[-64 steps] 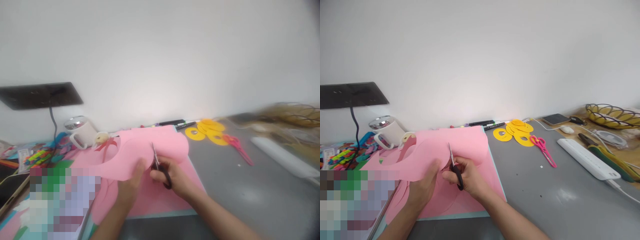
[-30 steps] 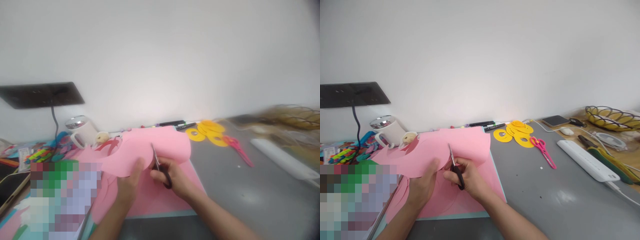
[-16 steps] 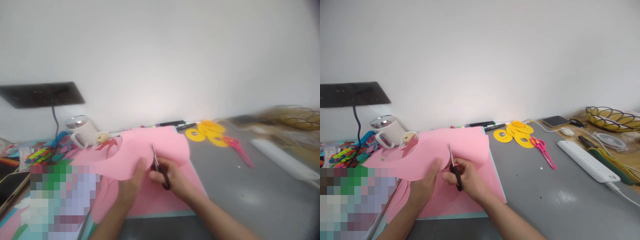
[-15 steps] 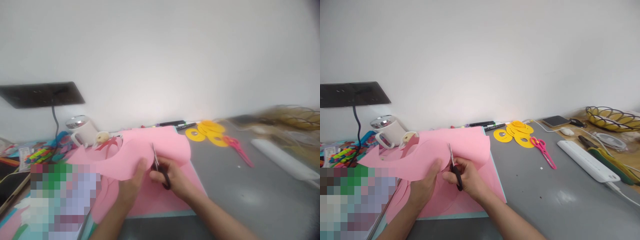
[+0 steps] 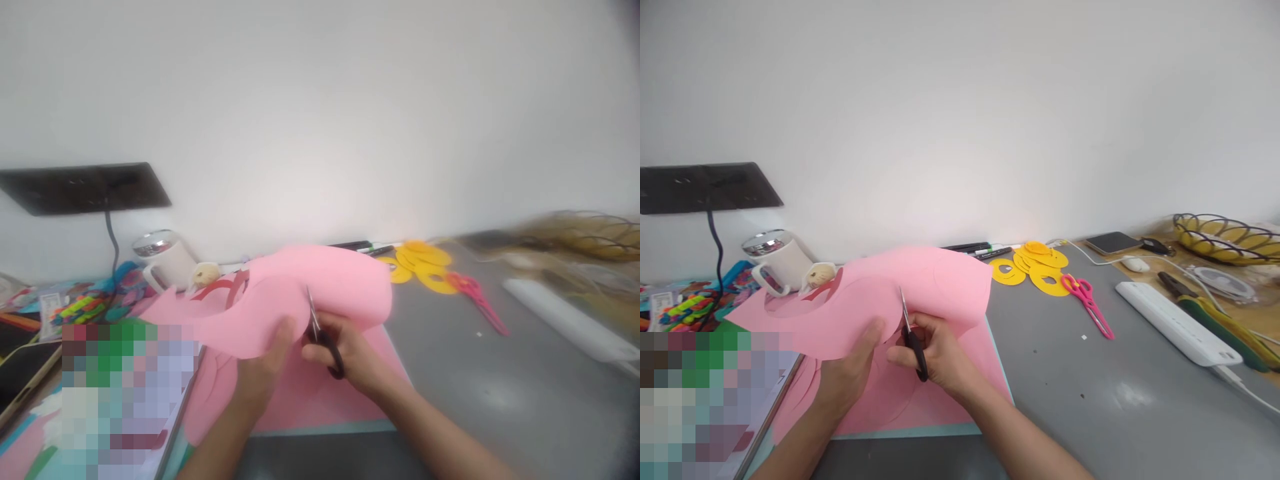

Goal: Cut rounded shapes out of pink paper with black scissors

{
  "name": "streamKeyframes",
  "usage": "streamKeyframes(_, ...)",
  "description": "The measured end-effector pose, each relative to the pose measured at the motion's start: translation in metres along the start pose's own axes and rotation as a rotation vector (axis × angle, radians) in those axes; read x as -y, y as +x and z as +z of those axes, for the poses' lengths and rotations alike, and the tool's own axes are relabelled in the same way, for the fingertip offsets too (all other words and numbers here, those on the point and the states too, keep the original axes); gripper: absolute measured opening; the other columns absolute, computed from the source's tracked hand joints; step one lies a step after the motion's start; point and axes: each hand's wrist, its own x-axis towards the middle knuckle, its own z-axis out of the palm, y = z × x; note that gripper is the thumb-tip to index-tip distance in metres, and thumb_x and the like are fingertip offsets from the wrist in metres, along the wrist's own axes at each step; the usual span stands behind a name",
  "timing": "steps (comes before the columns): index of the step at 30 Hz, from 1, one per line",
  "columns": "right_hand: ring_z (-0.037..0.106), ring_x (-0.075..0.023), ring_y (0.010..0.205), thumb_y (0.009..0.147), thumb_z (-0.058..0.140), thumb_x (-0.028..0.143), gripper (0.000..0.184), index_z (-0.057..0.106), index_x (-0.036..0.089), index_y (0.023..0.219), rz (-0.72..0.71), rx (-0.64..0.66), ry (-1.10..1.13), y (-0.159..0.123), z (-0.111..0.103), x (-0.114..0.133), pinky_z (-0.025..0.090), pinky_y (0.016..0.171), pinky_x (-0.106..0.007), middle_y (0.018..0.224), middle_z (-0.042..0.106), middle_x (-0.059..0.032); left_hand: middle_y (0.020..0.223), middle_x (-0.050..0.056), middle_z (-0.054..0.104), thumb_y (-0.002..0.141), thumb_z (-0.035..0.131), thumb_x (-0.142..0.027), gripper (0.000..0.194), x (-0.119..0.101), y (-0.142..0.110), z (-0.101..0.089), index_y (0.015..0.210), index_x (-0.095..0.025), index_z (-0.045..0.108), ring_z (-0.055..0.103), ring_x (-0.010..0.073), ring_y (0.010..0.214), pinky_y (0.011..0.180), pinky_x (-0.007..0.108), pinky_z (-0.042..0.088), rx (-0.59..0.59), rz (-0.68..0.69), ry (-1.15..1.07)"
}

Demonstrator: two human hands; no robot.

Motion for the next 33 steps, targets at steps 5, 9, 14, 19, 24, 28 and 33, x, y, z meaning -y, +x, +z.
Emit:
streamKeyframes(5,0.030,-0.0092,0.057,0.062,0.078,0.053,0.045,0.050,0.017,0.068,-0.046,0.013,0.004,0.000,-0.002,-0.001,0.025,0.051,-0.023,0.062,0.038,0.0047,0.117,0.011,0.065,0.062,0.077,-0.031,0.030,-0.006,-0.004,0.006,0.088,-0.019,0.066,0.057,0.0324,0.116,0.097,0.043,0.050,-0.009,0.000,-0.050)
streamKeyframes(9,0.031,-0.0089,0.057,0.064,0.079,0.047,0.040,0.052,0.017,0.067,-0.039,0.018,0.026,0.000,-0.003,0.000,0.026,0.051,-0.022,0.062,0.041,0.0043,0.112,0.012,0.068,0.062,0.078,-0.034,0.031,-0.005,-0.005,0.007,0.086,-0.018,0.067,0.061,0.0327,0.109,0.092,0.042,0.053,0.025,-0.076,-0.042)
streamKeyframes(14,0.031,-0.0088,0.057,0.065,0.078,0.045,0.038,0.052,0.017,0.068,-0.030,0.019,0.029,0.000,-0.003,-0.002,0.024,0.051,-0.022,0.061,0.039,0.0047,0.110,0.011,0.069,0.064,0.077,-0.034,0.037,-0.002,-0.004,0.006,0.096,-0.019,0.068,0.062,0.0317,0.108,0.093,0.044,0.053,0.000,-0.087,-0.049)
streamKeyframes(19,0.029,-0.0088,0.057,0.066,0.077,0.046,0.039,0.050,0.017,0.068,-0.033,0.021,0.011,0.000,-0.003,-0.003,0.023,0.051,-0.023,0.061,0.035,0.0051,0.102,0.010,0.072,0.061,0.078,-0.035,0.027,0.004,0.000,0.002,0.082,-0.019,0.070,0.065,0.0313,0.101,0.087,0.042,0.056,0.021,-0.001,-0.006)
streamKeyframes(24,0.029,-0.0088,0.057,0.066,0.077,0.046,0.041,0.049,0.017,0.066,-0.037,0.011,-0.001,0.000,-0.003,-0.003,0.024,0.050,-0.022,0.059,0.034,0.0054,0.113,0.010,0.069,0.063,0.077,-0.037,0.037,0.001,-0.003,0.006,0.093,-0.018,0.069,0.063,0.0303,0.106,0.091,0.041,0.054,0.009,0.056,0.001)
streamKeyframes(28,0.030,-0.0087,0.056,0.066,0.077,0.045,0.039,0.049,0.017,0.066,-0.033,0.018,0.004,0.000,-0.004,-0.003,0.025,0.050,-0.022,0.059,0.035,0.0054,0.115,0.011,0.067,0.066,0.074,-0.039,0.042,-0.007,-0.007,0.011,0.101,-0.017,0.067,0.063,0.0302,0.107,0.095,0.042,0.052,-0.026,0.058,-0.010)
streamKeyframes(33,0.033,-0.0085,0.055,0.069,0.076,0.040,0.035,0.050,0.017,0.066,-0.029,0.029,0.029,0.000,-0.004,-0.002,0.028,0.051,-0.022,0.057,0.038,0.0056,0.106,0.011,0.070,0.066,0.075,-0.042,0.039,-0.009,-0.005,0.008,0.096,-0.018,0.068,0.065,0.0305,0.101,0.093,0.045,0.053,-0.029,0.041,-0.034)
